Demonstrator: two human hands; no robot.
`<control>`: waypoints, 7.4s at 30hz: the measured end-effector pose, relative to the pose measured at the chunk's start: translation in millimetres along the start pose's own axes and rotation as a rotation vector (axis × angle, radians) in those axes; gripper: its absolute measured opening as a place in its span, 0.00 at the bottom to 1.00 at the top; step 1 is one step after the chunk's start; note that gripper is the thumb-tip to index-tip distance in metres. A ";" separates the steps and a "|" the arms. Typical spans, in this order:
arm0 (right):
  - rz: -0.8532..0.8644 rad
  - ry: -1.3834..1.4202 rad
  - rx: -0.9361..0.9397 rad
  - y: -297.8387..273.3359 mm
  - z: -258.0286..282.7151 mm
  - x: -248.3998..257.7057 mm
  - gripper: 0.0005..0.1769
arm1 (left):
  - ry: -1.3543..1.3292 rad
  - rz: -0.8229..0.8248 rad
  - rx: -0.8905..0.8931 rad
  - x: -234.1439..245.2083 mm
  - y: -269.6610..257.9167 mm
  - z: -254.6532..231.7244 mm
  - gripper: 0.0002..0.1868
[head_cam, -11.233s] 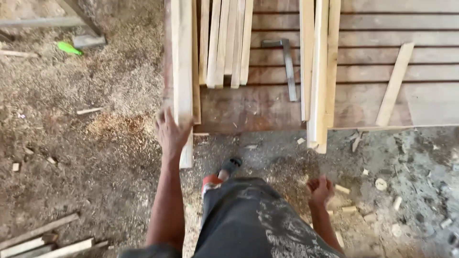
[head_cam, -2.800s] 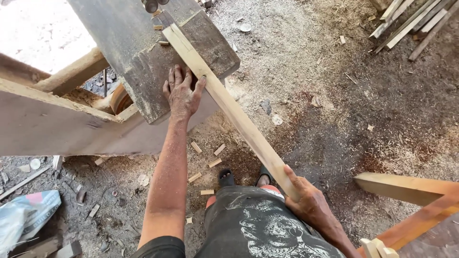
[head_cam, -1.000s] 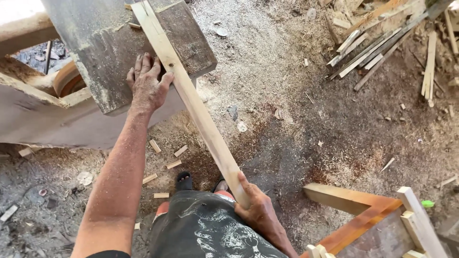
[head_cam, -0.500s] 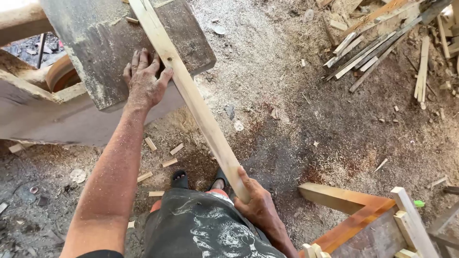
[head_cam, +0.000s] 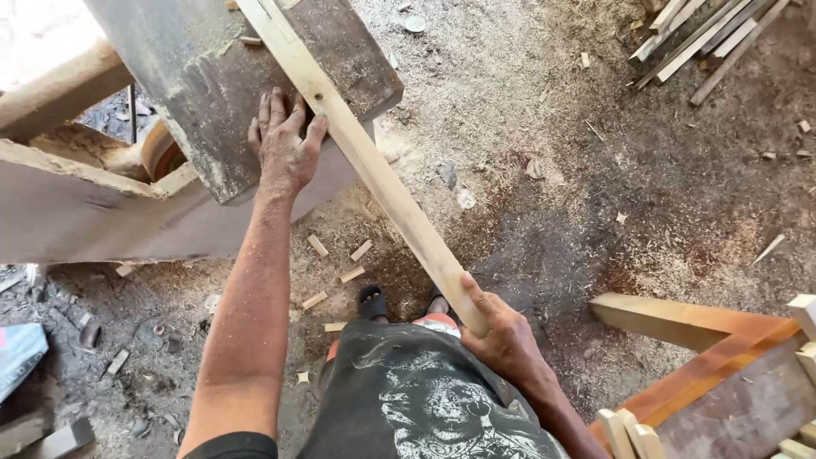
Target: Cutting and shaping wooden planks using a bandsaw in a workshop.
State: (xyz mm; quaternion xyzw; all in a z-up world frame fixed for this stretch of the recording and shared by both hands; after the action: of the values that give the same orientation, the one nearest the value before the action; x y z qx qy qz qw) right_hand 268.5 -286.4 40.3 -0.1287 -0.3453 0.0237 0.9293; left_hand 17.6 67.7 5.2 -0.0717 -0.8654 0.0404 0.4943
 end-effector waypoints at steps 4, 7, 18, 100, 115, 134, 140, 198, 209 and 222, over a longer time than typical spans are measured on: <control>0.067 0.010 -0.172 1.8 11.2 1.3 0.47 | 0.001 -0.026 -0.013 -3.0 3.4 3.6 0.36; -0.013 0.014 0.015 1.5 3.7 -4.7 0.47 | 0.025 -0.012 0.018 -2.4 1.2 2.8 0.35; 0.009 -0.008 -0.032 9.9 16.7 -4.0 0.49 | 0.004 -0.034 0.000 -6.6 6.3 10.1 0.35; 0.050 -0.404 -0.250 -101.7 -114.0 44.2 0.58 | -0.586 -0.190 -0.170 -20.8 -165.5 33.5 0.23; 0.043 -0.771 0.015 188.3 -138.5 252.0 0.47 | -0.360 -0.581 0.067 84.7 -49.6 84.4 0.15; 0.227 -0.799 0.559 563.9 -53.1 309.1 0.40 | -0.081 -0.426 0.120 62.1 62.5 46.3 0.37; 0.246 -0.782 0.465 582.9 -46.9 297.7 0.39 | -0.224 -0.397 0.090 64.0 68.9 56.2 0.37; 0.230 -0.720 0.451 650.1 -27.6 289.0 0.41 | -0.072 -0.582 0.154 69.5 61.5 46.6 0.34; 0.230 -0.783 0.467 664.8 -32.5 284.4 0.38 | -0.046 -0.613 0.149 70.4 60.4 45.8 0.35; 0.238 -0.765 0.475 656.0 -30.9 285.9 0.37 | -0.080 -0.571 0.235 62.7 72.8 58.4 0.34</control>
State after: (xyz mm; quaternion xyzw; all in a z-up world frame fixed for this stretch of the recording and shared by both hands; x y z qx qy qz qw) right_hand 535.4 378.3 31.9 0.0670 -0.6311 0.2542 0.7298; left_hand -58.1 149.9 18.6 0.2336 -0.8587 0.0028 0.4561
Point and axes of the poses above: each hand's wrist, its own y-axis towards the middle knuckle, its own x-axis out of the back of the hand, z = x × y, the point moved 7 cm from there along y, towards the middle knuckle, and after that the axes turned 5 degrees about x, right-handed, at the moved point
